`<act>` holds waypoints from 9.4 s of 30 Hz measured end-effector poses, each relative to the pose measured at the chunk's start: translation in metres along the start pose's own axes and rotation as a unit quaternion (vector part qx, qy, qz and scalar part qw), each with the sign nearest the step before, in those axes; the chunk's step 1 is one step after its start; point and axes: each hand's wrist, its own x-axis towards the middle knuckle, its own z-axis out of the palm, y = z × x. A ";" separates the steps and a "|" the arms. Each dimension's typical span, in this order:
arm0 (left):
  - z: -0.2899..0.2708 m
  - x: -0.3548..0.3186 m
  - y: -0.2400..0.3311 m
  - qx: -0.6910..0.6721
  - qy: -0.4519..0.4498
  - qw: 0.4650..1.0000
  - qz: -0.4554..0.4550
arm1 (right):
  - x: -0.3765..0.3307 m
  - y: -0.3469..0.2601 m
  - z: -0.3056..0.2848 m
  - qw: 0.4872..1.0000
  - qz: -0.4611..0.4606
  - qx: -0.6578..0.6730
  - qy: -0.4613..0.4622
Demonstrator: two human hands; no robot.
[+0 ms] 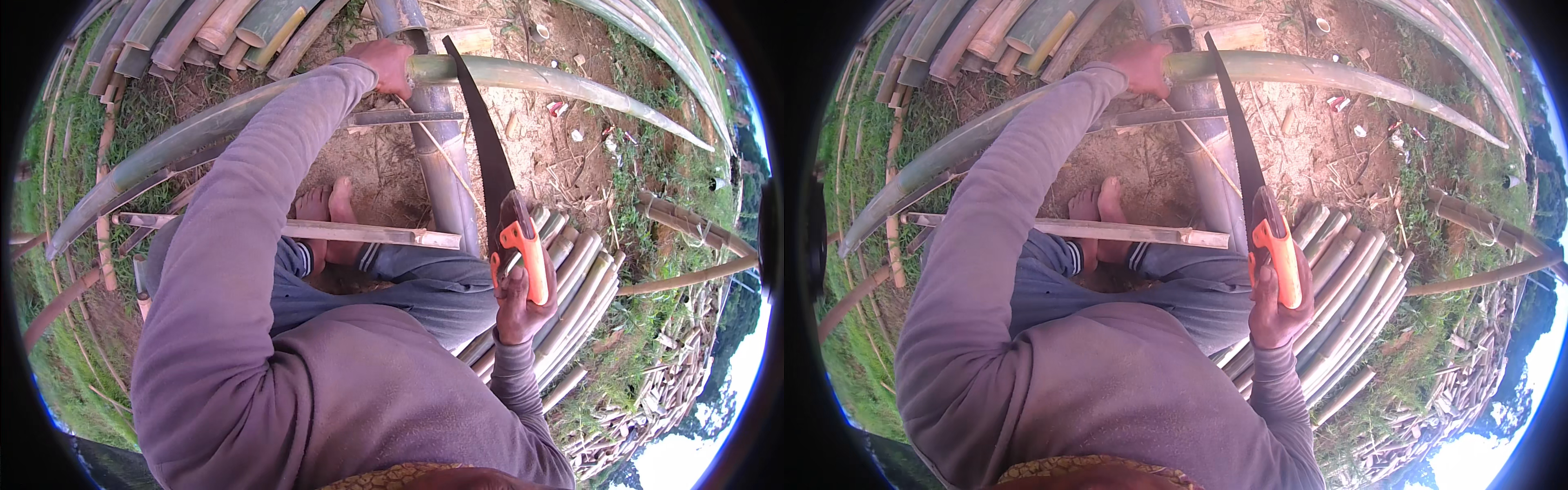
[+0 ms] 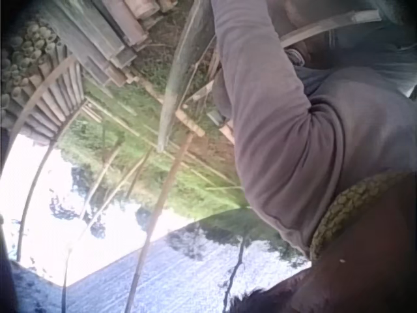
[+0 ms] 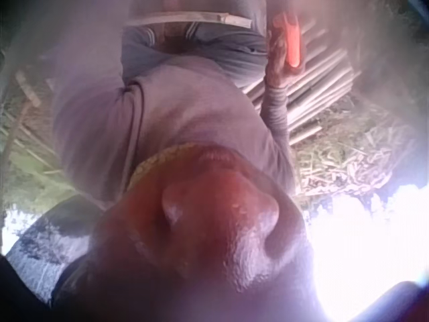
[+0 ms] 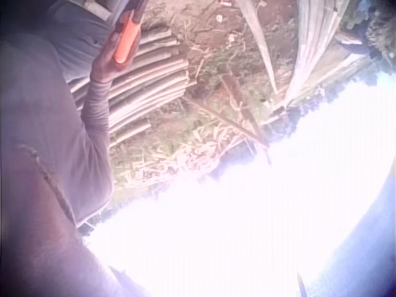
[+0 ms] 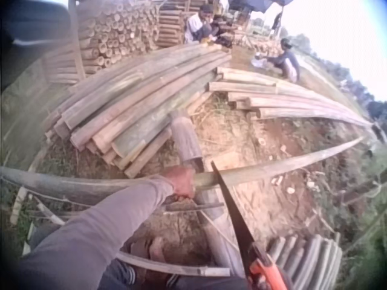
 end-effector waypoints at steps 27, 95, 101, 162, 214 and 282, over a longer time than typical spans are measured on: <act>-0.005 0.026 -0.020 -0.059 -0.047 0.997 0.011 | 0.054 0.077 0.038 0.997 -0.076 -0.005 0.012; 0.021 0.006 -0.003 -0.027 -0.062 0.998 0.001 | 0.022 0.067 0.003 0.992 -0.111 -0.064 0.012; 0.015 0.019 -0.015 -0.060 -0.046 0.996 0.045 | 0.061 0.065 0.041 0.969 -0.244 -0.031 0.013; 0.006 -0.002 0.008 0.050 0.056 0.997 -0.013 | 0.091 0.056 0.080 0.995 -0.087 -0.046 0.001; 0.071 -0.336 -0.229 -0.748 0.558 0.188 -0.305 | 0.087 0.016 -0.026 0.759 -0.397 -0.491 -0.161; -0.102 -0.362 -0.201 -0.361 0.616 0.700 0.009 | -0.020 -0.112 0.329 0.854 -0.054 0.113 -0.505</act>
